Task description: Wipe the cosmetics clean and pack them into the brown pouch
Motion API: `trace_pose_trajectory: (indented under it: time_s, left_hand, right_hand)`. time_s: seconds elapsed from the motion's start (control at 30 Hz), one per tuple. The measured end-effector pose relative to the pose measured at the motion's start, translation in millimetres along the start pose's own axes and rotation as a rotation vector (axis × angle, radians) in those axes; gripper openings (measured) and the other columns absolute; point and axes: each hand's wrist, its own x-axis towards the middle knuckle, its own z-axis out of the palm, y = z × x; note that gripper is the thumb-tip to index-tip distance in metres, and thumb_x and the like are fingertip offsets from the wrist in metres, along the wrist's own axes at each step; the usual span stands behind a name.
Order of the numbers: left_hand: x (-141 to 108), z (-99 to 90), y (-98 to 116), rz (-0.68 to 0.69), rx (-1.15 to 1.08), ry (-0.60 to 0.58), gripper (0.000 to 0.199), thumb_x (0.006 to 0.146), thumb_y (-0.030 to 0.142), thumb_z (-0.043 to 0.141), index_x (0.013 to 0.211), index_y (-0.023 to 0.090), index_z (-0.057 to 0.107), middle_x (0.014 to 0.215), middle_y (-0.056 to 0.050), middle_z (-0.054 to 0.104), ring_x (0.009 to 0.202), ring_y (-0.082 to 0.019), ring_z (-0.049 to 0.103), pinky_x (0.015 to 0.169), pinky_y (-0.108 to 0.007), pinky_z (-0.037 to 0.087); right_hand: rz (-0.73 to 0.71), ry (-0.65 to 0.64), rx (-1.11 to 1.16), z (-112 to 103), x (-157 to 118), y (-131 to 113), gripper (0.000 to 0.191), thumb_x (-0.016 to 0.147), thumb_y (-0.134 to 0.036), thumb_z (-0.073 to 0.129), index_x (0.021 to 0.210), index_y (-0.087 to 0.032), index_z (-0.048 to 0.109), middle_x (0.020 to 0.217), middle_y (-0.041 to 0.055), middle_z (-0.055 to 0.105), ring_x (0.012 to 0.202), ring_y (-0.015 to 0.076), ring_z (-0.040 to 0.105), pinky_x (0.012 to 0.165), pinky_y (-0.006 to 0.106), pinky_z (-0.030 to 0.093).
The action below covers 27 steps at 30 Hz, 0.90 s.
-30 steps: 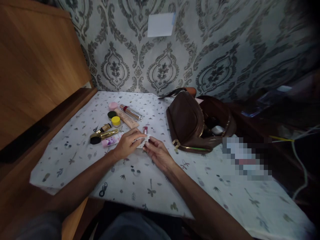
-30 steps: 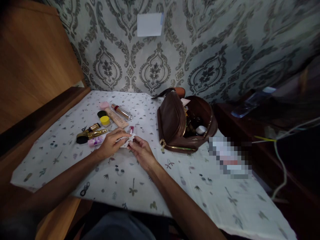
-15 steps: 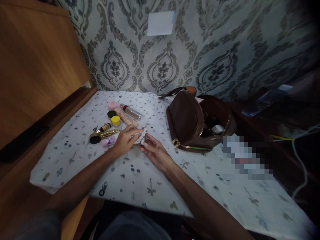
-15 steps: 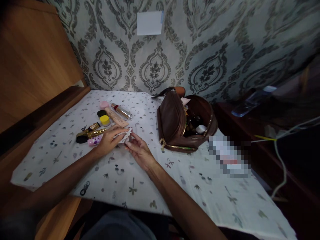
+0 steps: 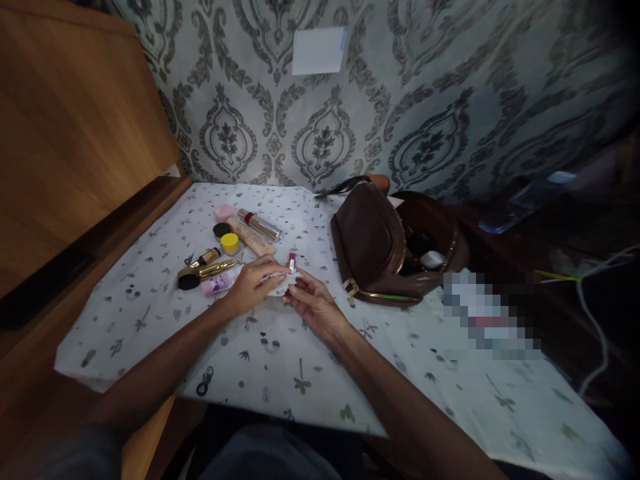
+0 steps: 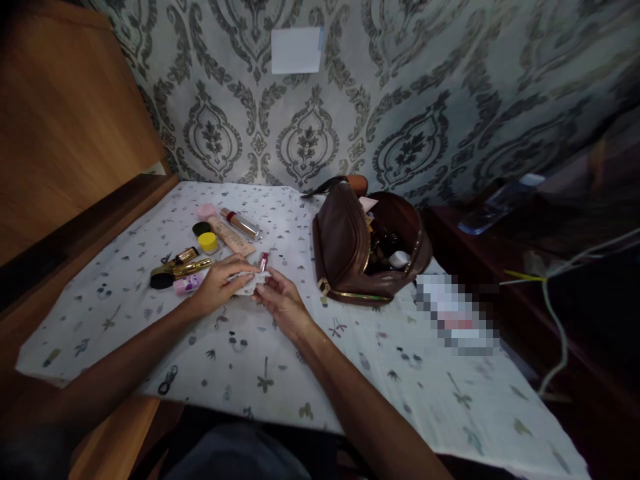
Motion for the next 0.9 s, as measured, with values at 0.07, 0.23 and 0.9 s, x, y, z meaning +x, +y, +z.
trace_pose_trajectory:
  time_s: [0.07,0.23,0.9]
  left_hand:
    - [-1.0,0.9,-1.5,-0.018,0.023,0.048,0.023,0.096,0.024,0.052,0.107,0.019,0.072,0.086,-0.004,0.065,0.082,-0.015,0.062,0.074,-0.027,0.050]
    - [0.0,-1.8,-4.0,-0.076,0.072,0.165,0.024,0.095,0.021,0.051,0.110,0.020,0.070,0.100,-0.007,0.069,0.097,-0.020,0.064,0.086,-0.033,0.051]
    - [1.5,-1.4,3.7,0.051,-0.076,-0.079,0.021,0.095,0.023,0.055,0.104,0.018,0.074,0.085,-0.004,0.065,0.079,-0.014,0.062,0.071,-0.025,0.049]
  right_hand:
    - [0.030,-0.041,-0.023,0.8,-1.4,0.3,0.037,0.066,-0.022,0.086,0.100,-0.022,0.071,0.088,-0.0011,0.068,0.077,0.0118,0.066,0.069,0.023,0.052]
    - [0.097,-0.125,-0.049,2.0,-5.2,0.4,0.062,0.066,-0.024,0.086,0.123,-0.026,0.062,0.089,0.0001,0.072,0.080,0.0161,0.071,0.066,0.024,0.051]
    - [-0.003,0.051,-0.036,0.2,0.2,-2.6,0.054,0.056,-0.013,0.088,0.106,-0.026,0.072,0.099,-0.0026,0.068,0.082,0.0106,0.063,0.071,0.021,0.055]
